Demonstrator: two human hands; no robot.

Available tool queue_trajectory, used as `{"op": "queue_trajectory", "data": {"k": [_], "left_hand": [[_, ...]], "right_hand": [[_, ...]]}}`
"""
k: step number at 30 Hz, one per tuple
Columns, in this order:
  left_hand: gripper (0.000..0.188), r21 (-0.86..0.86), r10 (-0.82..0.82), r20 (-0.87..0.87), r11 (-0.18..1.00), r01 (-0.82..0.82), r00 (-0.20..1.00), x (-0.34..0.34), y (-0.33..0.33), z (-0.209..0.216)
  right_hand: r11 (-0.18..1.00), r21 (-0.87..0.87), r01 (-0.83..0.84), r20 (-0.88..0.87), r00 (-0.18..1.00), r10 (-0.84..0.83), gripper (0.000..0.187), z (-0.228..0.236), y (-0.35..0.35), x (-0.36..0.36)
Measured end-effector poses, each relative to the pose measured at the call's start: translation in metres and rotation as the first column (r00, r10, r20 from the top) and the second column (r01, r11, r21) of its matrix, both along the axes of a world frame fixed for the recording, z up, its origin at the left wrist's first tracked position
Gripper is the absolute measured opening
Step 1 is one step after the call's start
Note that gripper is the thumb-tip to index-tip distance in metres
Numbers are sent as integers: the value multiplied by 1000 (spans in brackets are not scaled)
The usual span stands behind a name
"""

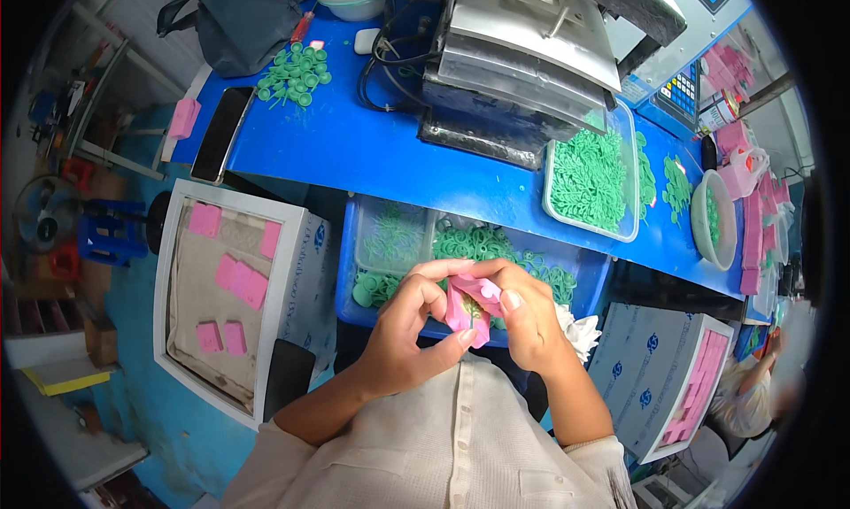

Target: The recorder is placing small wax chips into molds, heating them with a press machine, and organizing the finished pieces.

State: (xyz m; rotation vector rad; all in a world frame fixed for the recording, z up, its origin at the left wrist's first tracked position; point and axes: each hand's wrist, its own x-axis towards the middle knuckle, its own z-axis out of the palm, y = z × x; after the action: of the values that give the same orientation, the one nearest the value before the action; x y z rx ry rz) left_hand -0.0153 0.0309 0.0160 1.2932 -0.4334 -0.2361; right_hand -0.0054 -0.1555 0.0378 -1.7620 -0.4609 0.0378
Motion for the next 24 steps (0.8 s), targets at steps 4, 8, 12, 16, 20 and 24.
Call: {"op": "queue_trajectory", "data": {"k": [4,8,12,16,20,24], "left_hand": [[28,-148,-28,-61,989,19,998,0,-5,7],[55,329,-205,227,936,123,952,13,5,26],[53,589,-373,153,778,218,915,21,13,31],[54,489,-426,159,818,303,891,29,13,24],[62,577,-173,269,817,-15,947,21,3,22],[77,783,-204,231,620,-57,951,21,-5,23]], "right_hand": [[982,140,129,-119,986,-112,34,2,-2,-1],[993,-23,112,-239,964,-114,26,14,-11,0],[984,60,168,-208,966,-152,32,6,-9,2],[973,199,116,-140,986,-89,45,-10,-9,-3],[900,356,252,-517,856,-35,45,-9,-5,-14],[849,456,266,-561,827,42,32,-26,-7,-25]]}}
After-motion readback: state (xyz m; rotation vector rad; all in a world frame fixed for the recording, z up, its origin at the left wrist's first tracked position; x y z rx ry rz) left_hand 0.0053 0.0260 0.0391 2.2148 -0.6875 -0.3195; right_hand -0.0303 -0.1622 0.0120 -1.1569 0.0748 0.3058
